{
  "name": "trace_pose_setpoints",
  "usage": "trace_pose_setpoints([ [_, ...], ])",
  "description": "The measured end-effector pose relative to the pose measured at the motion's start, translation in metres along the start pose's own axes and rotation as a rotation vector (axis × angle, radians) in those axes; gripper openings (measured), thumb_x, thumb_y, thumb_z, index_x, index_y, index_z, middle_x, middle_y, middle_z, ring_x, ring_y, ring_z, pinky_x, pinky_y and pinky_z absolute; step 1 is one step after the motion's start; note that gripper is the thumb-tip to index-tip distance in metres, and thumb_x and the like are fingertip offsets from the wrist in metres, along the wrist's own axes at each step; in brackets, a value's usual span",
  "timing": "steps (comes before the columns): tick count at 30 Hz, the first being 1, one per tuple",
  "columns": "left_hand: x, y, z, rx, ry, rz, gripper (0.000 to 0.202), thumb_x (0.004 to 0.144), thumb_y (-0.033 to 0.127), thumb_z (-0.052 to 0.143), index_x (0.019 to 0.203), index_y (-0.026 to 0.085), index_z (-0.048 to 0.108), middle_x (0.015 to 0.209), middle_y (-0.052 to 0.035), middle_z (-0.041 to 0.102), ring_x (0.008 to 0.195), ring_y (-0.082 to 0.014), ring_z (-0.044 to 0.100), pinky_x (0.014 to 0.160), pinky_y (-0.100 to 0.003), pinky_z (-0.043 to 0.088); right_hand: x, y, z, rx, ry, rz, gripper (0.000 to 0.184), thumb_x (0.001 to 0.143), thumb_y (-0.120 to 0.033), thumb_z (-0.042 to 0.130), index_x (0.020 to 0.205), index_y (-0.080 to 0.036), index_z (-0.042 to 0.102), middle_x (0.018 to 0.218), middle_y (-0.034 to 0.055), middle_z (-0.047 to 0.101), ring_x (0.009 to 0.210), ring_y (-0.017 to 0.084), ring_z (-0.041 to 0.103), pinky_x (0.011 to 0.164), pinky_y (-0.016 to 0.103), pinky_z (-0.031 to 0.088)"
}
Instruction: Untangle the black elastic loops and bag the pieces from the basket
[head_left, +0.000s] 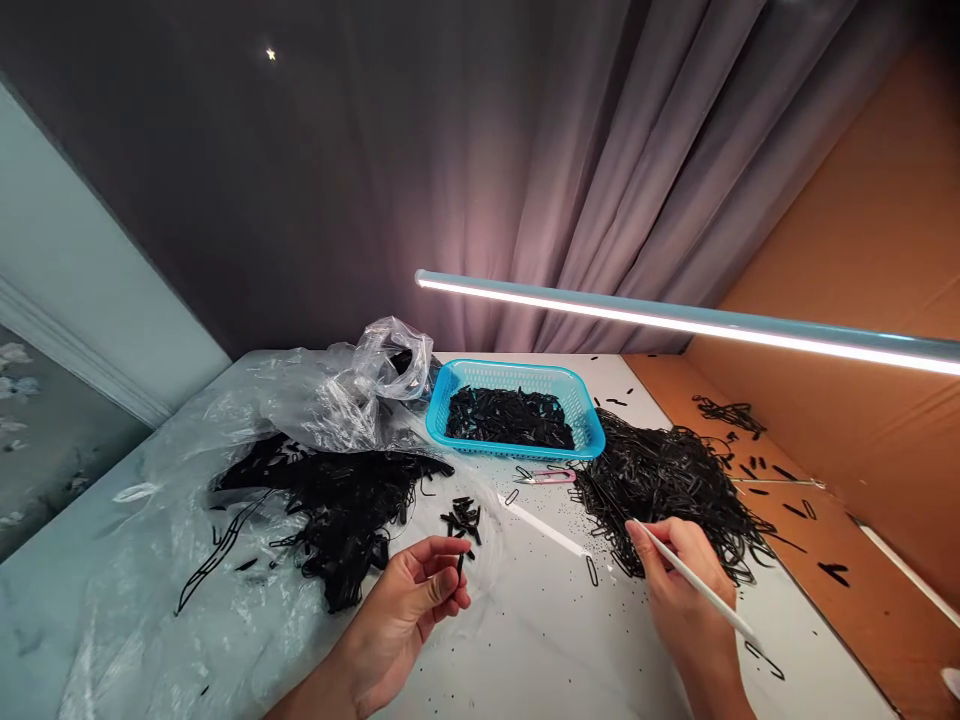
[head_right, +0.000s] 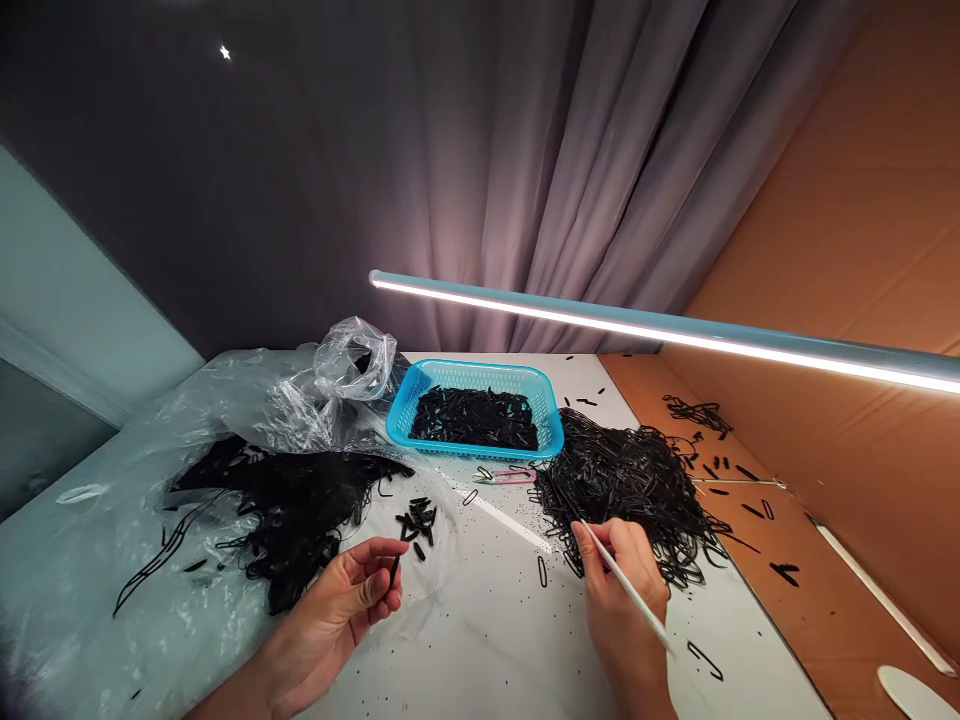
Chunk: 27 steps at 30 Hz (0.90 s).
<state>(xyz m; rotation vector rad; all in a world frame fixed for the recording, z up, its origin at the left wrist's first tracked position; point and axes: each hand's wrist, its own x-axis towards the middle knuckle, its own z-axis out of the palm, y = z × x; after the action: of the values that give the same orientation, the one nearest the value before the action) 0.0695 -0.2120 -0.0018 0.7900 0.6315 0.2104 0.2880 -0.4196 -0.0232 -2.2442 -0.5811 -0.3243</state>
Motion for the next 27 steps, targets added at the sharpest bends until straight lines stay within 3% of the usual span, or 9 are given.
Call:
trace_pose_setpoints([
  [5, 0.0, 0.002, 0.008, 0.104, 0.023, 0.007, 0.03, 0.071, 0.02, 0.084, 0.099, 0.019, 0.074, 0.084, 0.0002, 0.067, 0.074, -0.0104, 0.063, 0.073, -0.022, 0.046, -0.025, -0.028, 0.008, 0.511, -0.23, 0.135, 0.025, 0.092, -0.043, 0.058, 0.085, -0.021, 0.065, 0.094, 0.0065, 0.064, 0.083, 0.02, 0.064, 0.071, 0.029, 0.05],
  [10, 0.002, 0.003, 0.017, 0.256, 0.004, 0.036, 0.027, 0.076, 0.02, 0.078, 0.103, 0.016, 0.074, 0.084, -0.0047, 0.073, 0.075, -0.0125, 0.063, 0.075, -0.024, 0.047, -0.056, -0.071, 0.021, 0.802, -0.465, 0.103, 0.016, 0.09, -0.033, 0.063, 0.079, -0.021, 0.065, 0.099, 0.0087, 0.066, 0.083, 0.022, 0.072, 0.071, 0.029, 0.058],
  [13, 0.004, 0.002, 0.019, 0.336, -0.038, 0.096, 0.031, 0.075, 0.023, 0.079, 0.105, 0.015, 0.073, 0.074, -0.0034, 0.072, 0.068, -0.0144, 0.064, 0.068, -0.027, 0.049, -0.065, -0.087, 0.023, 0.747, -0.423, -0.135, 0.013, 0.09, -0.026, 0.06, 0.078, -0.023, 0.065, 0.096, 0.0095, 0.071, 0.08, 0.021, 0.071, 0.07, 0.029, 0.058],
  [17, 0.005, -0.001, 0.019, 0.371, -0.041, 0.104, 0.038, 0.07, 0.028, 0.083, 0.103, 0.012, 0.074, 0.068, -0.0026, 0.069, 0.063, -0.0144, 0.063, 0.064, -0.027, 0.049, -0.07, -0.089, 0.023, 0.634, -0.348, -0.389, 0.012, 0.091, -0.021, 0.057, 0.085, -0.024, 0.067, 0.101, 0.0098, 0.074, 0.083, 0.021, 0.069, 0.071, 0.03, 0.057],
  [27, 0.005, -0.003, 0.026, 0.404, 0.031, 0.104, 0.038, 0.062, 0.022, 0.085, 0.098, 0.011, 0.078, 0.069, -0.0037, 0.069, 0.061, -0.0128, 0.058, 0.062, -0.027, 0.05, -0.075, -0.076, 0.03, 0.575, -0.382, -0.417, 0.014, 0.094, -0.022, 0.055, 0.096, -0.026, 0.068, 0.107, 0.0104, 0.074, 0.084, 0.021, 0.07, 0.069, 0.029, 0.056],
])
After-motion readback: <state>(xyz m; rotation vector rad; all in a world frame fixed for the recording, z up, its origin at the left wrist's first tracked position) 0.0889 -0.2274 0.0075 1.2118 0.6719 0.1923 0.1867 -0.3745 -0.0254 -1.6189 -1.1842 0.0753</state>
